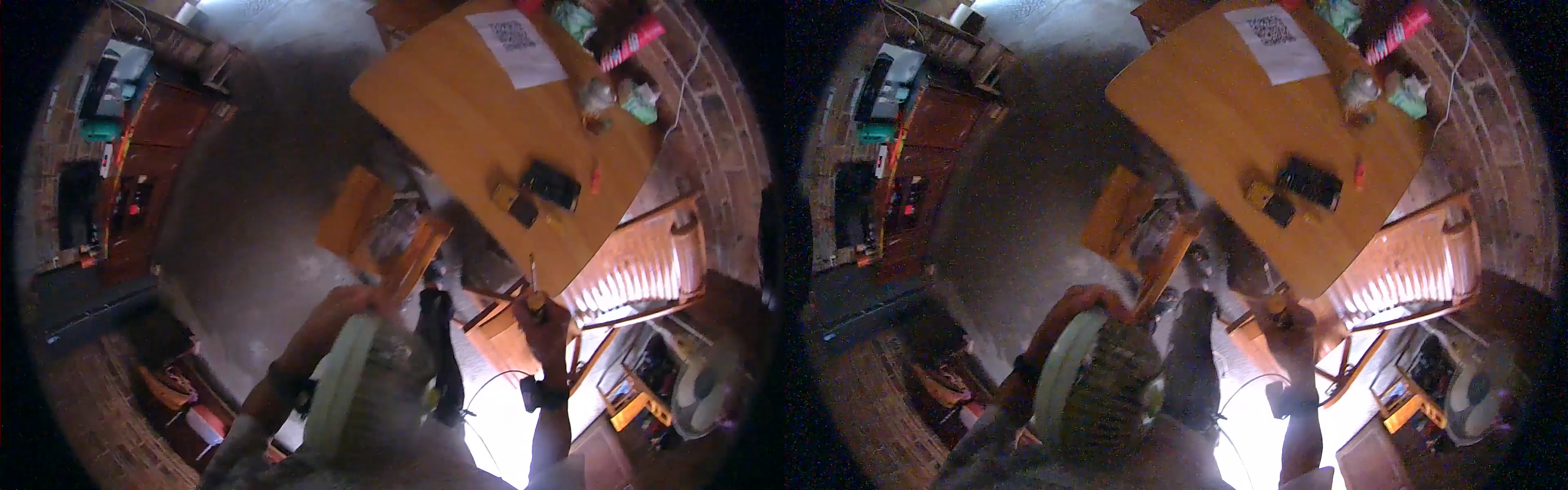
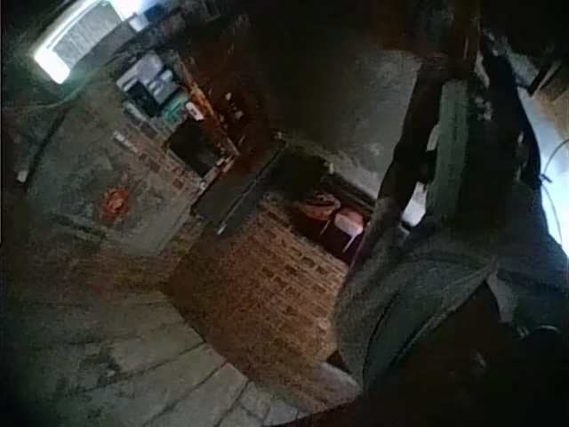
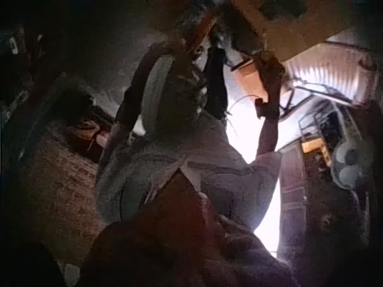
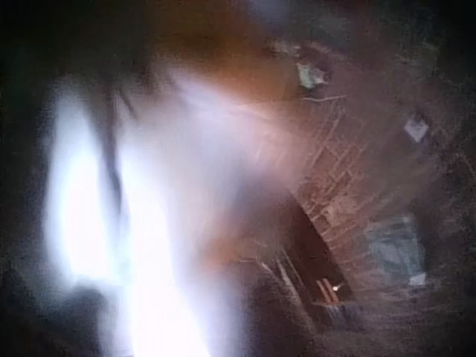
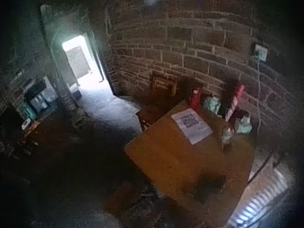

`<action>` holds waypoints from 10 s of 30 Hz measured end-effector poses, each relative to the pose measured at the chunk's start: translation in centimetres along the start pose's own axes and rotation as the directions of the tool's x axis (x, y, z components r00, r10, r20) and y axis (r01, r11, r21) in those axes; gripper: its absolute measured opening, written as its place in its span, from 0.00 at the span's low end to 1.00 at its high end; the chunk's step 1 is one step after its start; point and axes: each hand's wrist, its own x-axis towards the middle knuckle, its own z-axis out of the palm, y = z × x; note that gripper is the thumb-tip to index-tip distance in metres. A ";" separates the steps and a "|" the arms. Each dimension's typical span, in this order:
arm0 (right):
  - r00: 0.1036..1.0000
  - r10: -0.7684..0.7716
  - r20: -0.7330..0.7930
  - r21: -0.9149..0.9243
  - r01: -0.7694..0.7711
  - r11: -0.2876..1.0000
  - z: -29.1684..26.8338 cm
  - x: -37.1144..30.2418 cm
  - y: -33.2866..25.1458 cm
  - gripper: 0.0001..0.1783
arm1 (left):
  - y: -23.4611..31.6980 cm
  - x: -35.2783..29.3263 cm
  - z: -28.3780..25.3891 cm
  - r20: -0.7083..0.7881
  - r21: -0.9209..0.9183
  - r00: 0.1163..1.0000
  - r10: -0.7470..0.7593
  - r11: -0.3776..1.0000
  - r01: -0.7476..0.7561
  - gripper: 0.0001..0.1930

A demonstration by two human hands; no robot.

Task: Repairing a small light blue portable fan using a yellow-handled screwdriver.

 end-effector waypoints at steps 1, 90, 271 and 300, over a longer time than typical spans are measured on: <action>0.996 0.071 0.045 0.122 -0.076 0.990 2.0 -3.8 -1.8 0.04 | 0.3 -0.2 0.6 0.058 0.139 0.998 0.035 0.989 -0.043 0.17; 0.147 0.202 -0.968 0.185 -0.120 0.975 -31.0 -107.1 48.4 0.18 | -60.9 -35.0 114.8 -0.113 0.744 -0.671 -0.733 0.386 -0.546 0.45; 0.691 0.695 -0.198 0.978 0.089 0.190 -67.4 -176.3 96.6 0.14 | -109.2 -76.6 176.1 0.638 0.578 -0.483 -0.600 0.787 -0.214 0.21; 0.500 0.184 -0.846 0.225 0.023 0.974 -67.6 -175.3 94.8 0.27 | -107.1 -77.3 176.1 0.657 0.510 -0.537 -0.529 0.837 -0.199 0.18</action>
